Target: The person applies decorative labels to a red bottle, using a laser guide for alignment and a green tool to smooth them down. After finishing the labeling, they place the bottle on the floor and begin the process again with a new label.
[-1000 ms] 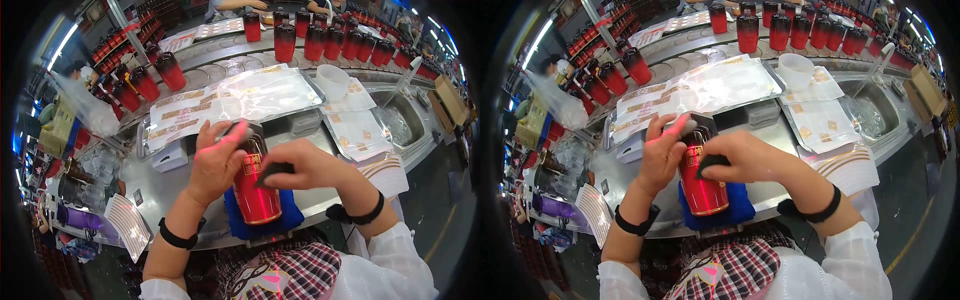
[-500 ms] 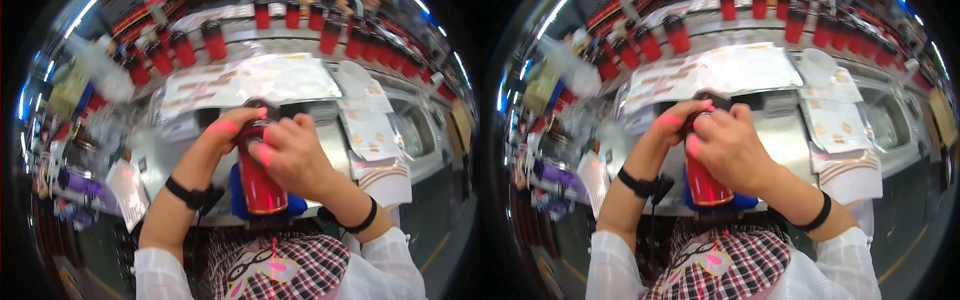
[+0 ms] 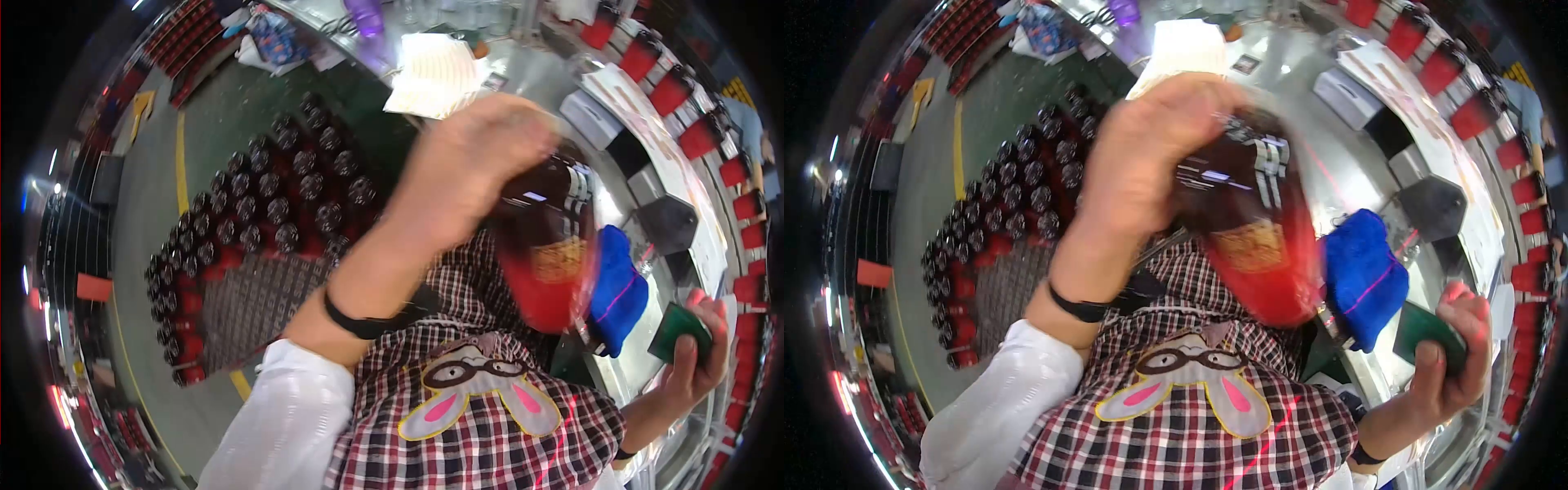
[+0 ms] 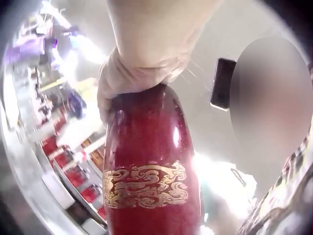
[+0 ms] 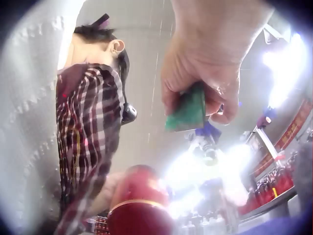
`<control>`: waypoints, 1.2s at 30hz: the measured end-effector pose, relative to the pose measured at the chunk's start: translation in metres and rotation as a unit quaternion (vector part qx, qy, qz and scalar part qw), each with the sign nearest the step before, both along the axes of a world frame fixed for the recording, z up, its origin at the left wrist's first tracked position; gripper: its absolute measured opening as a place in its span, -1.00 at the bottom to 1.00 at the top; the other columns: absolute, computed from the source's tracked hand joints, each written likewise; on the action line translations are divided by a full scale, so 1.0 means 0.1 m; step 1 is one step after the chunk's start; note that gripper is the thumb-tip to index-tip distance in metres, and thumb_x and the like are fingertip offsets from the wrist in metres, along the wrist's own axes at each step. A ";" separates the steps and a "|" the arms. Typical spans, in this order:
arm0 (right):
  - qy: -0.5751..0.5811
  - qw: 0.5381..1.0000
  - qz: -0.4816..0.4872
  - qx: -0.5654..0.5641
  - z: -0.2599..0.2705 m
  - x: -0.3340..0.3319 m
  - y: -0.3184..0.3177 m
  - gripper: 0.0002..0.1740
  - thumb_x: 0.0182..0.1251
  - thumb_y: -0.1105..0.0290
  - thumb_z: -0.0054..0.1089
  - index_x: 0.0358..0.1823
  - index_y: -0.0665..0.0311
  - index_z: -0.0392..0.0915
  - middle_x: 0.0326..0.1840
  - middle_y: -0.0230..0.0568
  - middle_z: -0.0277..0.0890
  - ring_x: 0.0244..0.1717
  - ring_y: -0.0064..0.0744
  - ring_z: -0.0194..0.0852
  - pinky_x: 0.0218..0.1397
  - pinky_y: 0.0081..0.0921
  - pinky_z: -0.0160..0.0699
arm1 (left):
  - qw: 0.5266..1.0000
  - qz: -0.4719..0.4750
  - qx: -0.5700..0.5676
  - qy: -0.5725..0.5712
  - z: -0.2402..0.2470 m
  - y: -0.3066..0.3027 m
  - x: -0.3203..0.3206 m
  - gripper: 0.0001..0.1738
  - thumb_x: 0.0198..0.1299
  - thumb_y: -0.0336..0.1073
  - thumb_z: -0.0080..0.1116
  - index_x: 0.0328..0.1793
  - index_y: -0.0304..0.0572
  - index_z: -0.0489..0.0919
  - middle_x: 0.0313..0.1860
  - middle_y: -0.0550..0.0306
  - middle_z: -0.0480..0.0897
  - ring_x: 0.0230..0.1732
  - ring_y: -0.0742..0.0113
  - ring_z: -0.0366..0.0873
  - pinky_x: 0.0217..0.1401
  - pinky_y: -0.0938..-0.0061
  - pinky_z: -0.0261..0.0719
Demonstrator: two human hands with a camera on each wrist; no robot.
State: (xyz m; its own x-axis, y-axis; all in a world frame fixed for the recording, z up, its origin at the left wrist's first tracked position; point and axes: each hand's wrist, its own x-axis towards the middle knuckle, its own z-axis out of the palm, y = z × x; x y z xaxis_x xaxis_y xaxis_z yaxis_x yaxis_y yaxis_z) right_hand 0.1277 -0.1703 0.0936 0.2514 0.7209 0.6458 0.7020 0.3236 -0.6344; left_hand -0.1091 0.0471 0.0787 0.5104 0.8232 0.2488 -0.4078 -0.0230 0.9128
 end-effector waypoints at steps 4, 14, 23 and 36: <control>-0.001 1.000 0.026 -0.004 0.03 -0.36 0.41 -0.63 0.17 0.29 0.35 -0.15 0.47 0.56 -0.29 -0.13 0.41 -0.16 -0.29 0.32 0.26 -0.14 0.28 | 0.966 0.240 0.069 0.068 -0.12 0.04 -1.33 -0.71 0.34 -0.26 0.21 0.04 -0.35 0.64 -0.08 0.16 0.69 -0.07 0.51 0.57 0.06 0.59 0.50; -0.081 0.985 0.113 -0.104 -0.08 -0.33 1.09 -0.79 0.15 0.62 0.27 -0.16 0.44 0.54 -0.28 -0.23 0.45 -0.24 -0.48 0.38 -0.11 -0.63 0.33 | 0.623 0.642 0.032 0.447 -1.99 -0.48 -3.56 -0.61 0.31 -0.18 0.25 0.10 -0.35 0.64 -0.02 -0.01 0.71 0.01 0.28 0.63 0.16 0.40 0.52; -0.121 0.977 0.066 -0.164 -0.10 -0.62 1.25 -0.82 0.24 0.54 0.33 -0.16 0.40 0.54 -0.28 -0.31 0.46 -0.24 -0.52 0.38 -0.09 -0.64 0.34 | 0.594 0.639 -0.005 0.489 -3.16 -0.36 -3.87 -0.52 0.29 -0.07 0.26 0.12 -0.35 0.63 0.12 -0.16 0.66 0.14 0.02 0.61 0.25 0.28 0.48; -0.143 0.967 0.036 -0.205 -0.10 -0.70 1.24 -0.81 0.25 0.52 0.32 -0.16 0.40 0.53 -0.31 -0.32 0.44 -0.25 -0.54 0.36 -0.11 -0.65 0.33 | 0.614 0.633 -0.021 0.472 -3.44 -0.17 -3.67 -0.51 0.27 -0.10 0.27 0.17 -0.35 0.61 0.26 -0.16 0.59 0.30 -0.04 0.51 0.38 0.22 0.39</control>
State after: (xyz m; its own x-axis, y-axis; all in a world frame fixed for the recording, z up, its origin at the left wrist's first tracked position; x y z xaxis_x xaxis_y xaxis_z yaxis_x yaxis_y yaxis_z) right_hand 0.0573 -0.0460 0.0836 0.0434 0.9406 0.3369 0.8529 0.1407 -0.5028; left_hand -0.4760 0.0298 -0.2652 -0.6435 0.7047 0.2988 0.6227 0.2550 0.7397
